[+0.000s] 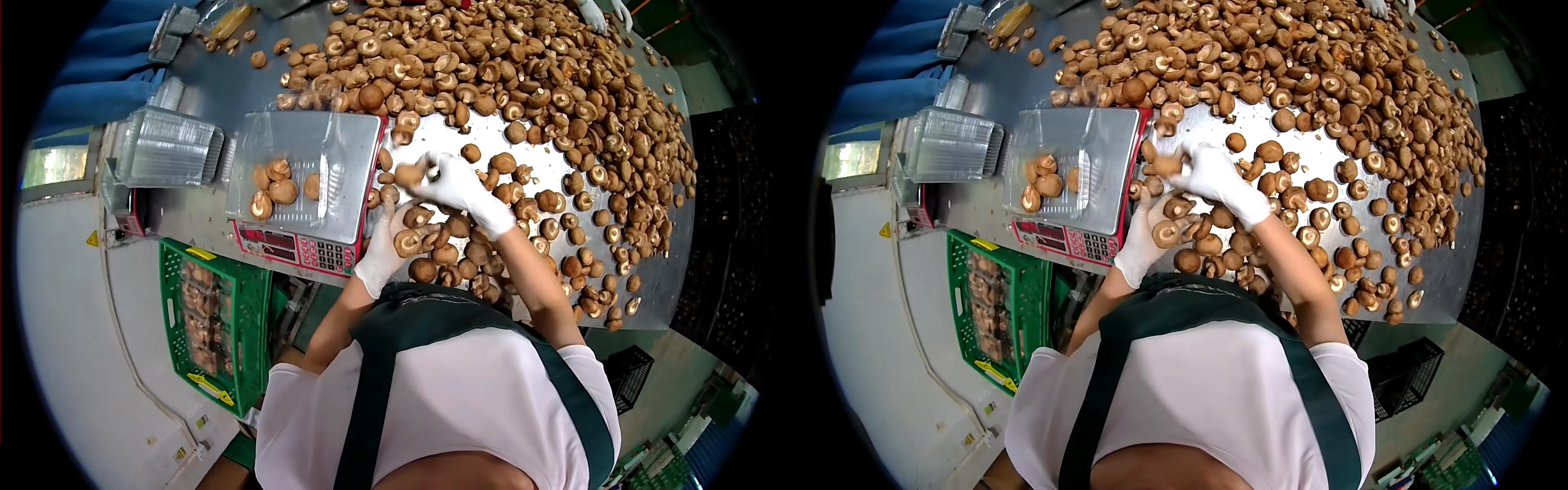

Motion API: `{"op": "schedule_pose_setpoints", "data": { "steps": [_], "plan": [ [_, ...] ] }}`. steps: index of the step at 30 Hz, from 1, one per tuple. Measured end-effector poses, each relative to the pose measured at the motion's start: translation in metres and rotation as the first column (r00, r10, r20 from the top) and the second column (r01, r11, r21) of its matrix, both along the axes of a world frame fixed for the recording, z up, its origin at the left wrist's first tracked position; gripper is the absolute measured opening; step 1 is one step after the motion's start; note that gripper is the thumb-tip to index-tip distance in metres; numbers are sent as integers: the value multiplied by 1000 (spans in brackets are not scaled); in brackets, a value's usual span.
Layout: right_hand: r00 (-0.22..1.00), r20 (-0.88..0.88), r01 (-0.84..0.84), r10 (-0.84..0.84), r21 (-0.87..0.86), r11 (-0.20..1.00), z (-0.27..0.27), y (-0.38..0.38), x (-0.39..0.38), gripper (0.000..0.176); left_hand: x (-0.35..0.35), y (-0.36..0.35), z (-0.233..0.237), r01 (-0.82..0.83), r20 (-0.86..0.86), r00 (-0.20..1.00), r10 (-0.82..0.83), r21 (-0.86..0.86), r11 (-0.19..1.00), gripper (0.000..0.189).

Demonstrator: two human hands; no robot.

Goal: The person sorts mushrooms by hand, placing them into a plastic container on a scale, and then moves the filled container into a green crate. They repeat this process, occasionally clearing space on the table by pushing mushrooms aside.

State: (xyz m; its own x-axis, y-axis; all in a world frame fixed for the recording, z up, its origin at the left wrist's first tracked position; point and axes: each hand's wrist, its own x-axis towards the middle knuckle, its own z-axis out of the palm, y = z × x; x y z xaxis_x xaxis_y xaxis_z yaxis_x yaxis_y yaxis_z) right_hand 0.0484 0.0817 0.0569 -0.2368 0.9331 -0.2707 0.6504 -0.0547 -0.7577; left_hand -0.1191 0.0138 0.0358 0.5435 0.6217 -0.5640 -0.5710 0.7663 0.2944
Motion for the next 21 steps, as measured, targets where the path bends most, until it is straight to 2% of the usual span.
{"op": "schedule_pose_setpoints", "data": {
  "steps": [1,2,3,5,6,7,9,11,12,13,15,16,18,19,20,21],
  "plan": [
    [980,-122,-165,157,-58,985,11,-8,7,32,5,2,6,-67,69,995,65,27,997,66],
    [947,-211,-255,241,-43,966,13,-14,10,27,8,4,4,-125,98,988,115,92,988,68],
    [941,-230,-245,247,39,969,18,-17,10,24,9,5,9,-126,56,991,123,56,990,70],
    [975,-211,-68,73,32,997,24,-7,3,24,-2,7,-1,-27,177,983,40,-74,997,72],
    [998,-66,8,-8,0,1000,28,3,-4,24,-3,6,-5,-29,176,984,41,-74,997,72],
    [997,-68,49,-44,62,997,20,11,-12,28,-5,6,-7,-55,175,982,73,-104,993,70],
    [1000,27,-9,5,163,987,1,29,-32,34,-6,5,-1,-91,168,979,113,-132,987,69],
    [948,309,-171,72,306,936,-37,40,-58,40,-3,3,18,-204,87,972,219,-151,967,58],
    [911,405,-172,84,185,968,-41,41,-69,43,-10,1,20,-130,212,965,156,-129,983,58],
    [910,404,-177,88,187,966,-45,41,-70,43,-10,-1,22,-136,212,964,161,-127,983,58],
    [973,230,-55,9,194,980,-46,40,-64,41,-9,-1,27,-162,-47,987,157,-173,971,60],
    [984,178,11,-31,111,994,-45,38,-59,41,-15,-4,20,-119,66,989,133,-186,975,60],
    [992,-54,111,-112,-24,994,-37,26,-37,39,-17,-7,16,-126,36,990,135,-185,975,59],
    [967,-188,154,-170,-99,983,-27,17,-26,38,-16,-8,14,-124,8,992,127,-180,976,59],
    [830,-465,193,-307,-276,942,-14,7,-16,40,-14,-8,6,-105,60,991,116,-169,980,62],
    [753,-569,173,-332,-315,933,-12,-1,-5,33,-12,-7,1,-94,72,992,107,-169,981,62]
  ]
}}
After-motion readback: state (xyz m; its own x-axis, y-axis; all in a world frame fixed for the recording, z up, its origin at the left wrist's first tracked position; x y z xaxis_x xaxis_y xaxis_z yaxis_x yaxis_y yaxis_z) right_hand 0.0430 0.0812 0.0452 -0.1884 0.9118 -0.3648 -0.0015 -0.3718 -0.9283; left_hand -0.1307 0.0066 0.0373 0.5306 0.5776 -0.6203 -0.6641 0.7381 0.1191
